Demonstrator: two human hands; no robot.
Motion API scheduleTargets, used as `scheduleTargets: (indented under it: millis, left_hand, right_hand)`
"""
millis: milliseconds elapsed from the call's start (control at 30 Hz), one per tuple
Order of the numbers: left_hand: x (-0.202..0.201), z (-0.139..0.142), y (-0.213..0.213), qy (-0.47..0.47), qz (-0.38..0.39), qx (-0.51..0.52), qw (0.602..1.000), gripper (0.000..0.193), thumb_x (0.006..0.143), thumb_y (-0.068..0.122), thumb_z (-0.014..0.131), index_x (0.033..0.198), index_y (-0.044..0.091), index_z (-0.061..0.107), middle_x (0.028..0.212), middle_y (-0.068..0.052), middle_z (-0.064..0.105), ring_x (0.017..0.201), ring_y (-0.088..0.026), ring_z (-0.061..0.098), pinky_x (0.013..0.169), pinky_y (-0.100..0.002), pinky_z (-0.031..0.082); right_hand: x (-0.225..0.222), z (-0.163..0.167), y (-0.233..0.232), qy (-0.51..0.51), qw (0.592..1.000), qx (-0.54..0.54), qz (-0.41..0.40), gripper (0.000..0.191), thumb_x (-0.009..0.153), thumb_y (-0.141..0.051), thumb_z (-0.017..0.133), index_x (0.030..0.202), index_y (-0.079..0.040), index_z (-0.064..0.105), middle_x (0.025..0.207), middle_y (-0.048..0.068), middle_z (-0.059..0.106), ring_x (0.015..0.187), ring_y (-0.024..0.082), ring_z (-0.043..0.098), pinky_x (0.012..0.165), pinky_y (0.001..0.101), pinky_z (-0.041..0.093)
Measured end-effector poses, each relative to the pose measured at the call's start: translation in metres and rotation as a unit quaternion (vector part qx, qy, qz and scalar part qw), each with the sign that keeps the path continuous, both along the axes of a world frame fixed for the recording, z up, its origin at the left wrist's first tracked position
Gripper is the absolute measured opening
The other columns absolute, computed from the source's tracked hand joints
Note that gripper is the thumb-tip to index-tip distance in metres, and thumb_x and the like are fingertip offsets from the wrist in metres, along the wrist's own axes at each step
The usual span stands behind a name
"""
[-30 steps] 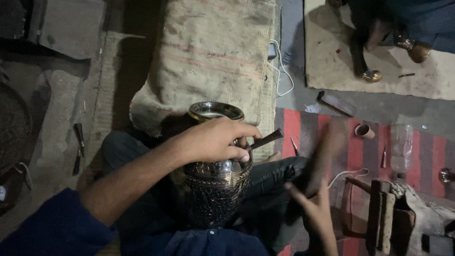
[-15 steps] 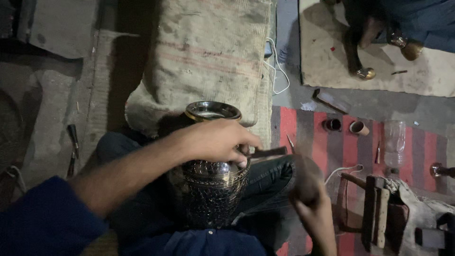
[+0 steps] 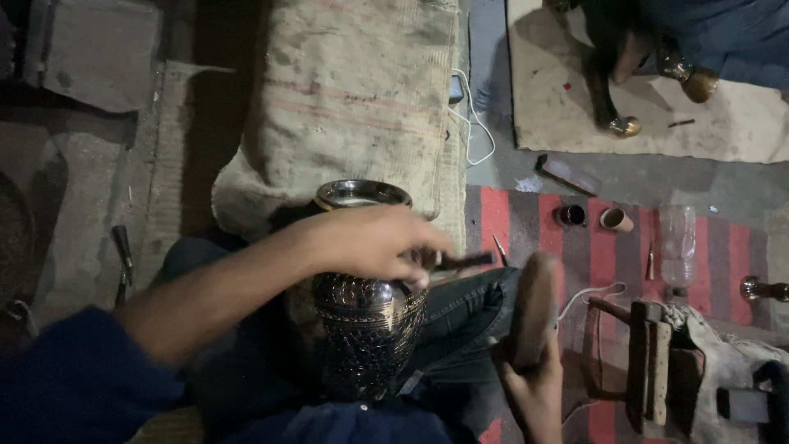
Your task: The person holds a silver metal vessel in their left hand and repeatedly strikes its upper rim with a wooden mallet in their right hand. They rotate the vessel periodically to work around the circumference.
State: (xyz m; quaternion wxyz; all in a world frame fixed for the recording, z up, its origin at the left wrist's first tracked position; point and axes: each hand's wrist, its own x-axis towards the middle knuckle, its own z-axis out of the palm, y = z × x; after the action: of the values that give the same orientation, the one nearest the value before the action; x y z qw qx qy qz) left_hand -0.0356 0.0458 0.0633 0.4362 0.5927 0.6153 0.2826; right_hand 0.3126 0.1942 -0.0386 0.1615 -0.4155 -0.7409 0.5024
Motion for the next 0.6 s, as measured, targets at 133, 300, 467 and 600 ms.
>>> scheduleTargets:
  millis: [133,300,467,600]
  left_hand:
    - [0.002,-0.002,-0.002,0.001,0.056,0.000,0.998,0.042,0.076,0.021,0.081,0.117,0.021,0.072,0.092,-0.003,0.079,0.085,-0.019,0.078,0.075,-0.038,0.057]
    - [0.001,-0.010,-0.003,0.018,0.069,0.025,0.997,0.043,0.076,0.019,0.081,0.118,0.018,0.072,0.092,-0.005,0.080,0.086,-0.020,0.077,0.077,-0.038,0.058]
    - [0.004,-0.014,0.000,0.016,0.077,-0.010,0.997,0.042,0.076,0.020,0.079,0.118,0.021,0.073,0.094,-0.003,0.080,0.086,-0.019,0.078,0.077,-0.036,0.057]
    - [0.005,-0.013,-0.003,0.022,0.084,0.003,0.996,0.044,0.078,0.021,0.079,0.121,0.020,0.070,0.095,-0.005,0.080,0.087,-0.021,0.077,0.078,-0.037,0.057]
  right_hand:
    - [-0.003,-0.004,0.005,-0.119,0.975,0.101,0.155,0.082,0.064,0.003,0.078,0.140,-0.009,0.048,0.111,0.019,0.072,0.103,0.031,0.071,0.085,0.0375,0.055]
    - [-0.017,-0.006,0.003,-0.294,0.940,0.033,0.172,0.081,0.069,-0.002,0.078,0.143,-0.020,0.050,0.110,0.017,0.075,0.099,0.035,0.077,0.085,0.0398,0.058]
    - [-0.022,-0.007,0.015,-0.177,0.952,0.136,0.208,0.092,0.063,0.001,0.080,0.147,-0.010,0.045,0.114,0.021,0.073,0.107,0.036,0.070,0.087,0.0421,0.055]
    - [-0.023,-0.017,0.020,0.006,0.997,-0.064,-0.048,0.075,0.079,-0.001,0.083,0.144,0.001,0.044,0.113,0.019,0.061,0.095,0.028,0.063,0.076,0.0419,0.053]
